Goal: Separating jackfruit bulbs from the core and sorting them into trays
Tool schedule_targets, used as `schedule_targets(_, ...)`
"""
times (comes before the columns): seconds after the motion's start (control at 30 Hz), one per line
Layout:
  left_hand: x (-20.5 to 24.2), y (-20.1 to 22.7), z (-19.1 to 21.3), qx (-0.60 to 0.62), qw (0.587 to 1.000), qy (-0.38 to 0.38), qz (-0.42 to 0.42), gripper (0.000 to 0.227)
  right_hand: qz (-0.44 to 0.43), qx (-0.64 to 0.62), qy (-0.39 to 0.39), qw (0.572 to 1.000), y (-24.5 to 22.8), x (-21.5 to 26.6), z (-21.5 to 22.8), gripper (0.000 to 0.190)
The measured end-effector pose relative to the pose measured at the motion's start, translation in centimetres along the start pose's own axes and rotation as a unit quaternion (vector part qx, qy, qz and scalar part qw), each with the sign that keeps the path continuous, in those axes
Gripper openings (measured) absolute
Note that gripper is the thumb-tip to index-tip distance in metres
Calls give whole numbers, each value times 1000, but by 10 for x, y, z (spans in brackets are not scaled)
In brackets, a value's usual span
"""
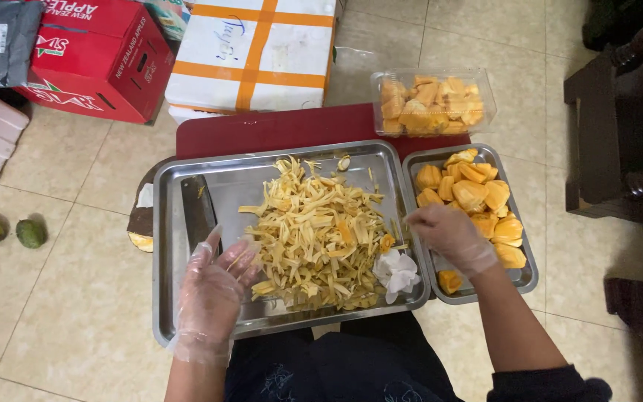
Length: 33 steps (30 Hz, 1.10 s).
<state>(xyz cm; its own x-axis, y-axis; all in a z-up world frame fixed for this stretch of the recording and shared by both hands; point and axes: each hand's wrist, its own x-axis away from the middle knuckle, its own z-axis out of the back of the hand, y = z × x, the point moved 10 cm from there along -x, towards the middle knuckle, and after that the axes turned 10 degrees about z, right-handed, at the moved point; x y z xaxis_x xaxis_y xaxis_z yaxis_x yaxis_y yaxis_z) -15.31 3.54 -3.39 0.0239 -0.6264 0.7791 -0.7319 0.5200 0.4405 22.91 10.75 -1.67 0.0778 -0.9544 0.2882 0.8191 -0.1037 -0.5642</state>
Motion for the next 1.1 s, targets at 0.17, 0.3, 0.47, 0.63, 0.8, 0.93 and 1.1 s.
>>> schedule_targets(0.17,-1,-8,3,19,1000,18,14,63,8,126,-193,973,13,-21,-66,31)
schedule_targets(0.3,-23,-14,21,45,999,-15,1,53,20,152,-227,962,13,-31,-91,40)
schedule_targets(0.47,-30,-3,34,67,995,-62,-35,56,44,203,-241,948,29,-53,-119,39)
schedule_targets(0.63,-20,7,38,77,996,-33,-38,51,-43,197,-215,955,13,-39,-81,40)
schedule_targets(0.8,7,-7,25,70,996,-54,-22,17,-115,47,-125,984,-8,-16,-29,32)
schedule_targets(0.93,21,-51,-30,-136,983,-109,53,15,29,-111,3,993,-69,-4,-4,66)
schedule_targets(1.1,26,-79,-84,-128,973,-121,147,34,370,4,91,925,-164,26,-19,80)
